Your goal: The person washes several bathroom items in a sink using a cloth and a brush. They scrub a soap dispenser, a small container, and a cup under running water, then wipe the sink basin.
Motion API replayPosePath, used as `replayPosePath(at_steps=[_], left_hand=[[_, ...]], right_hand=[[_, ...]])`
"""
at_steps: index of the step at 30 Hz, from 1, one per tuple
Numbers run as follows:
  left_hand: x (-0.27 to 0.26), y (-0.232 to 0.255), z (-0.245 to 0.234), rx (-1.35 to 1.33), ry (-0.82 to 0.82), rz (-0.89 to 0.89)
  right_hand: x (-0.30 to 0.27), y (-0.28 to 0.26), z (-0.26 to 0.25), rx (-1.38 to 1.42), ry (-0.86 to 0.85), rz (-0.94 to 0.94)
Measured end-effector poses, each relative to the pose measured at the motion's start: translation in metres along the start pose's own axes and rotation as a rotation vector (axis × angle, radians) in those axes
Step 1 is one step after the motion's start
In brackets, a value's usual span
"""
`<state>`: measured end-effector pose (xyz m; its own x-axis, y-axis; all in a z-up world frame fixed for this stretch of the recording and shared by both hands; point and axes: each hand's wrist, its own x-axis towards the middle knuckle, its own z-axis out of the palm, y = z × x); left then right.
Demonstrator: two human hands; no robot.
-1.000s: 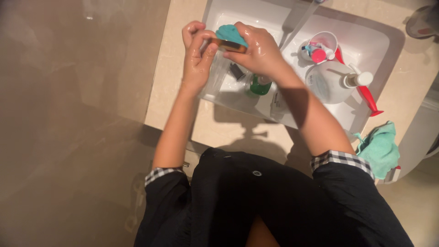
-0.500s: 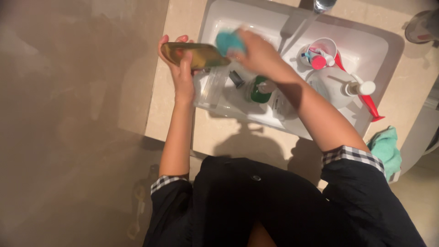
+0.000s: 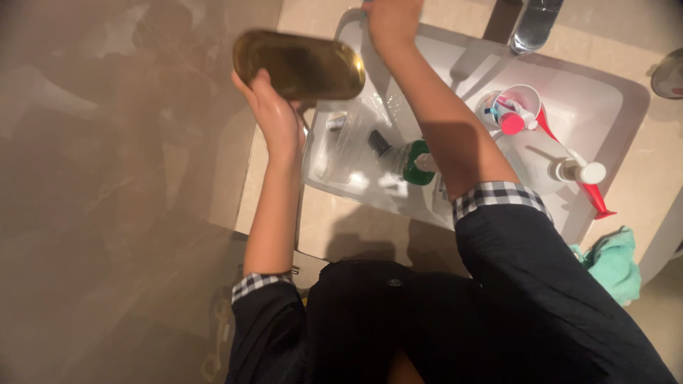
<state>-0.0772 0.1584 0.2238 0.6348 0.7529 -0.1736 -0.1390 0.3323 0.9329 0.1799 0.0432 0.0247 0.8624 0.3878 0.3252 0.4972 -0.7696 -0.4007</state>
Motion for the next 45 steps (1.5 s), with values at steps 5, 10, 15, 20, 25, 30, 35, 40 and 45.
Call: replayPosePath(at_steps=[5,10,15,20,25,30,35,40,45], left_hand=[[0.063,-0.004,0.055,-0.108,-0.081,0.010],[0.120,-0.073,0.130,-0.034,-0.134,-0.100],[0.144,-0.160,0.172,-0.252,-0.178,-0.411],[0.148,-0.191,0.192,-0.263,-0.121,-0.457],[0.140,-0.171,0.187,0.232,-0.076,-0.444],[0.135,-0.157,0.185,0.799,-0.080,-0.273],[0.077,-0.147,0.139,1.346,-0.680,0.156],[-0.047,-0.135,0.040,1.399,-1.777,0.137],[-0.105,-0.139,0.018,0.923,-1.383,0.155]], right_hand=[[-0.028,-0.031,-0.103,0.332,-0.049,-0.195],[-0.073,-0.054,-0.212,0.220,-0.730,-0.110],[-0.106,-0.053,-0.288,0.296,-0.801,0.018],[-0.128,-0.038,-0.337,0.380,-0.433,-0.072],[-0.137,-0.021,-0.372,0.522,-0.386,-0.002],[-0.148,-0.006,-0.391,0.581,-0.383,0.167],[-0.173,0.013,-0.411,0.688,-0.281,0.301],[-0.193,0.030,-0.412,0.958,-0.133,0.436],[-0.207,0.027,-0.402,1.234,-0.093,0.480]])
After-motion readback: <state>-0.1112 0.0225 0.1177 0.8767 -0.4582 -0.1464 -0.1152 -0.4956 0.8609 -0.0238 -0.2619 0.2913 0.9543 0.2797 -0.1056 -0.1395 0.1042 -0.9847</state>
